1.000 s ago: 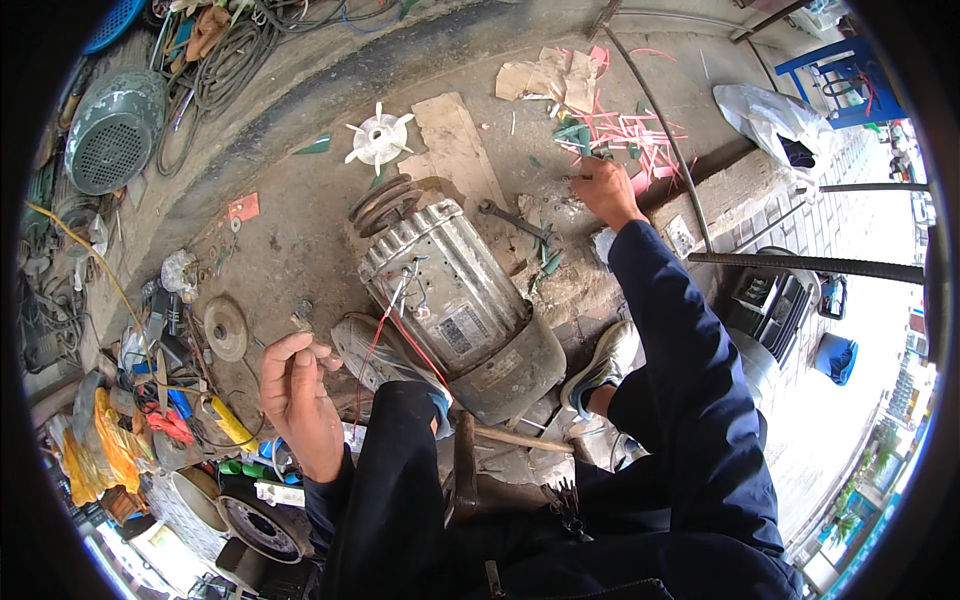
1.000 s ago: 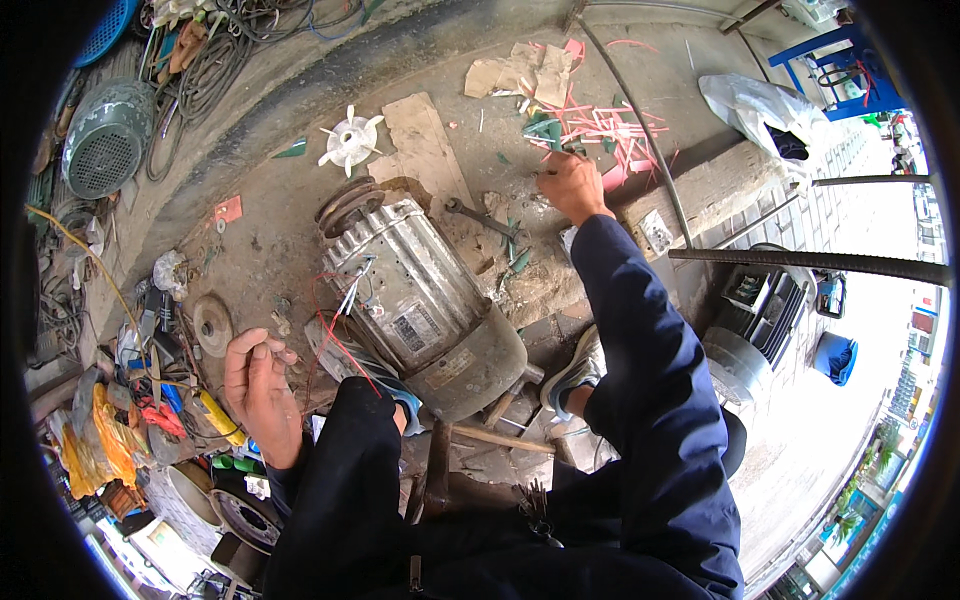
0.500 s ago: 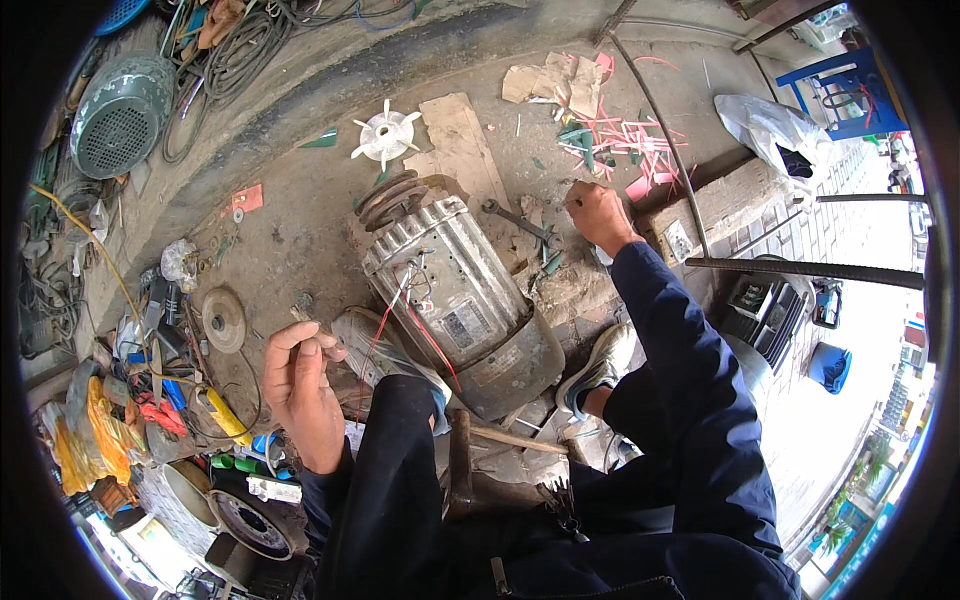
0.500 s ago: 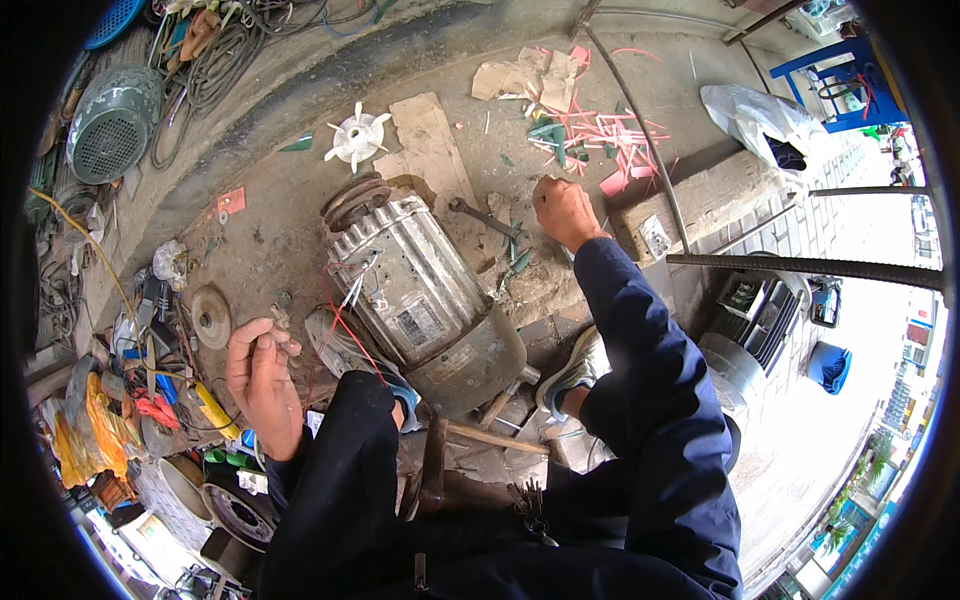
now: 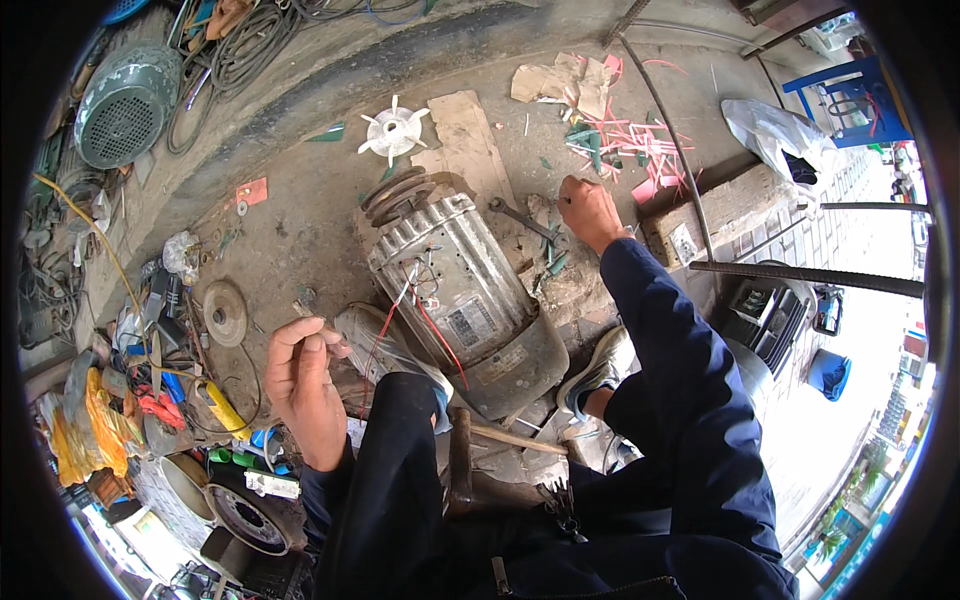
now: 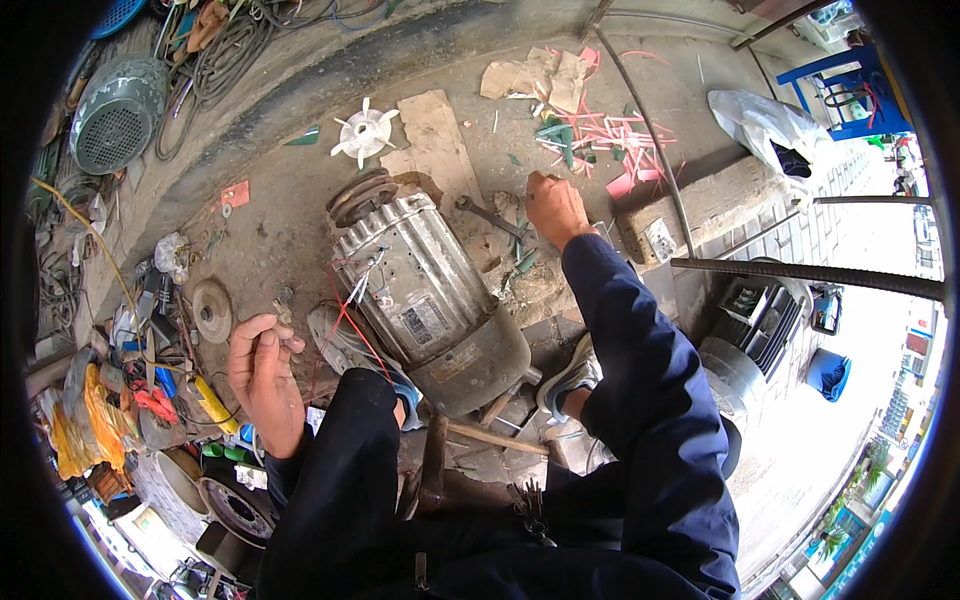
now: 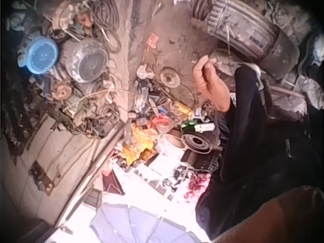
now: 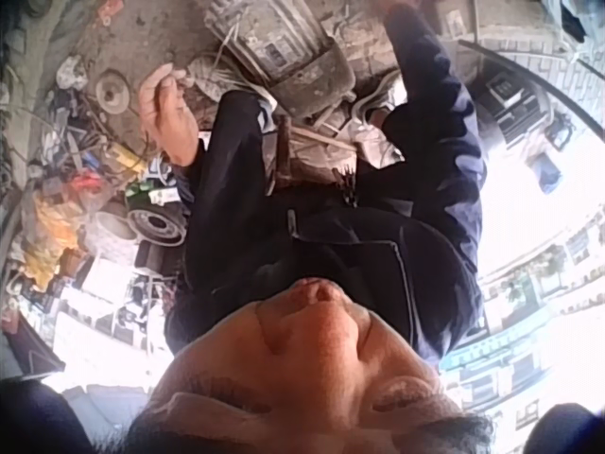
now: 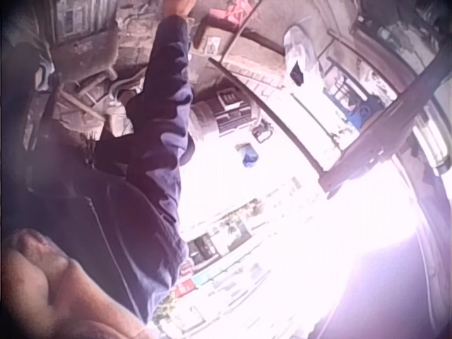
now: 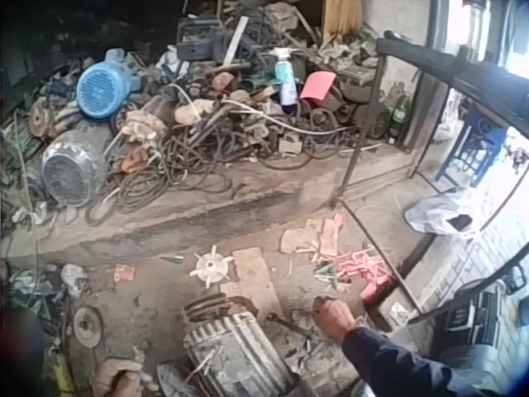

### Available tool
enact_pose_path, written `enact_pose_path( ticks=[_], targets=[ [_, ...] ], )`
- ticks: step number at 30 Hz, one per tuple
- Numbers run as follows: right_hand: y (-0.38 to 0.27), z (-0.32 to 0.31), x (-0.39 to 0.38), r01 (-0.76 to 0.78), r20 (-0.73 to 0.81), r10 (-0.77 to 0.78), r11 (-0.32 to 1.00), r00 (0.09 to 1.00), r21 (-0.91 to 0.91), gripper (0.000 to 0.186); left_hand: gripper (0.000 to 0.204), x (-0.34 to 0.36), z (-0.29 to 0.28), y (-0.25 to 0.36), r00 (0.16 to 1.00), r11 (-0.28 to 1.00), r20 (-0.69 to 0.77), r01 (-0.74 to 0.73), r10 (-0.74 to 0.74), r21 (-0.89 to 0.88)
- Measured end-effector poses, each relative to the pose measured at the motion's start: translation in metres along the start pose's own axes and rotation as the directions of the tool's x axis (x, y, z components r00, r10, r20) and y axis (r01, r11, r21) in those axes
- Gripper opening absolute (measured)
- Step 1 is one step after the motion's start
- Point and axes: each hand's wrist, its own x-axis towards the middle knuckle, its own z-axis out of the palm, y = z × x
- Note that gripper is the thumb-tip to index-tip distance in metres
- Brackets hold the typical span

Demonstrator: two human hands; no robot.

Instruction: The person disassembles and reassembles an electric motor, using a hammer to tap components into place and a screwdriver to secure the casing. They handle the motor housing, fan, and internal parts, then test the assembly with a multimeter.

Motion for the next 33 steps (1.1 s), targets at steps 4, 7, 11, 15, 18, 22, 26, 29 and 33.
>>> enact_pose_path(
  ticks=[4,7,11,15,18,22,26,29,33],
  targets=[
    [-0.008,0.001,0.005,0.023,0.024,-0.020,0.995,1.000,-0.102,0.015,0.017,0.000,0.000,0.001,1.000,1.000,-0.003,0.003,-0.003,0.016],
    [-0.012,0.001,0.005,0.076,-0.004,-0.077,0.990,0.997,-0.120,0.016,0.017,0.000,0.001,0.002,1.000,1.000,-0.004,-0.006,0.007,0.007],
    [-0.011,-0.003,0.004,0.081,0.044,-0.075,0.988,0.996,-0.134,0.015,0.019,0.000,0.000,0.002,1.000,1.000,0.007,0.008,-0.008,-0.018],
    [-0.003,-0.008,-0.001,0.065,0.011,-0.064,0.994,0.998,-0.091,0.013,0.018,0.000,0.000,0.001,1.000,1.000,0.005,0.000,0.000,-0.017],
    [0.004,-0.009,-0.008,0.070,0.002,-0.070,0.996,0.998,-0.053,0.012,0.017,0.000,0.000,0.000,1.000,1.000,0.001,0.003,-0.003,-0.017],
    [0.009,-0.004,-0.014,0.073,0.036,-0.070,0.993,0.997,-0.095,0.014,0.017,0.000,0.000,0.000,1.000,1.000,-0.005,0.006,-0.006,-0.017],
    [0.011,0.001,-0.013,0.091,0.005,-0.091,0.993,0.996,-0.081,0.015,0.019,-0.001,0.002,0.002,1.000,0.999,0.008,0.007,-0.007,-0.033],
    [0.010,0.002,-0.012,0.082,0.014,-0.081,0.991,0.997,-0.105,0.015,0.019,-0.001,0.001,0.001,1.000,0.999,0.009,0.009,-0.009,-0.036],
    [0.000,-0.020,-0.024,0.054,0.003,-0.054,0.998,0.999,-0.023,0.017,0.017,-0.003,-0.007,-0.001,1.000,0.999,0.015,0.005,-0.006,0.042]
  ],
)
